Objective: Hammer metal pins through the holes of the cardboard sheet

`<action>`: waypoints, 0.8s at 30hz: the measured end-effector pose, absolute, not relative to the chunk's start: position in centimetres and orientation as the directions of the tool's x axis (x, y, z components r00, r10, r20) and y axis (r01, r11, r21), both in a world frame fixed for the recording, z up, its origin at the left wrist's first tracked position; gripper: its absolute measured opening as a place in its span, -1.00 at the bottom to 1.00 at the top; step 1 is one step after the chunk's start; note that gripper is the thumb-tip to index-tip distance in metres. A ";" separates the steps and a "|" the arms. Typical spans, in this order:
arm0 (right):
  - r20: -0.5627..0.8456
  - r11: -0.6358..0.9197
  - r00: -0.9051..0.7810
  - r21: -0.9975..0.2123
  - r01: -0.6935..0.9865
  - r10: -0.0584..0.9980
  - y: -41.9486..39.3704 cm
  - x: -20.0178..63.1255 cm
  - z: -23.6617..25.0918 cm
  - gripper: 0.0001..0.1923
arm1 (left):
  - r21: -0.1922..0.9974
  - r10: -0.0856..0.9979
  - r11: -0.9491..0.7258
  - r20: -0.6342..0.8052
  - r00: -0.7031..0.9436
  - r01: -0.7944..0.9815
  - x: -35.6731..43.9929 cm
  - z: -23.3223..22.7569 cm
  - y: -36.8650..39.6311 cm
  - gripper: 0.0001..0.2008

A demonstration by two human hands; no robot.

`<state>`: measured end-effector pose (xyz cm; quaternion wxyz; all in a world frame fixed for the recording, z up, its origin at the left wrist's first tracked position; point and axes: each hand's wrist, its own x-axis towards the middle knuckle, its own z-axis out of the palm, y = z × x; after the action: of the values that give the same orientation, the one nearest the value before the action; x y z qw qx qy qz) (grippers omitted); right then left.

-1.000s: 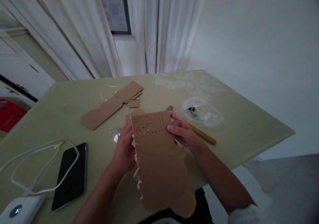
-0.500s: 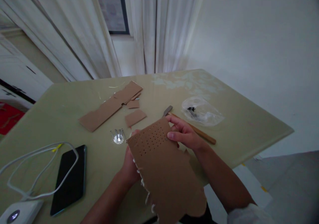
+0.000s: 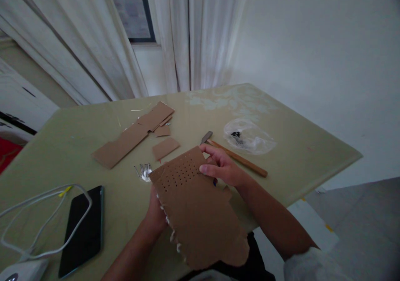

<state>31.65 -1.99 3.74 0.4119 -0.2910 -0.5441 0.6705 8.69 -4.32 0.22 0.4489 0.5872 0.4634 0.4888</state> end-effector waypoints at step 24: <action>0.136 0.118 -0.360 -0.990 -0.071 0.923 -2.7 30.8 4.2 -0.56 | 0.443 0.523 -0.792 0.847 0.094 0.419 9.6 3.2 -5.4 -0.82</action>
<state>30.84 -2.67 4.21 0.4419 -0.3531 -0.6033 0.5622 9.62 -5.41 3.21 0.0437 0.7383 0.3192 0.5926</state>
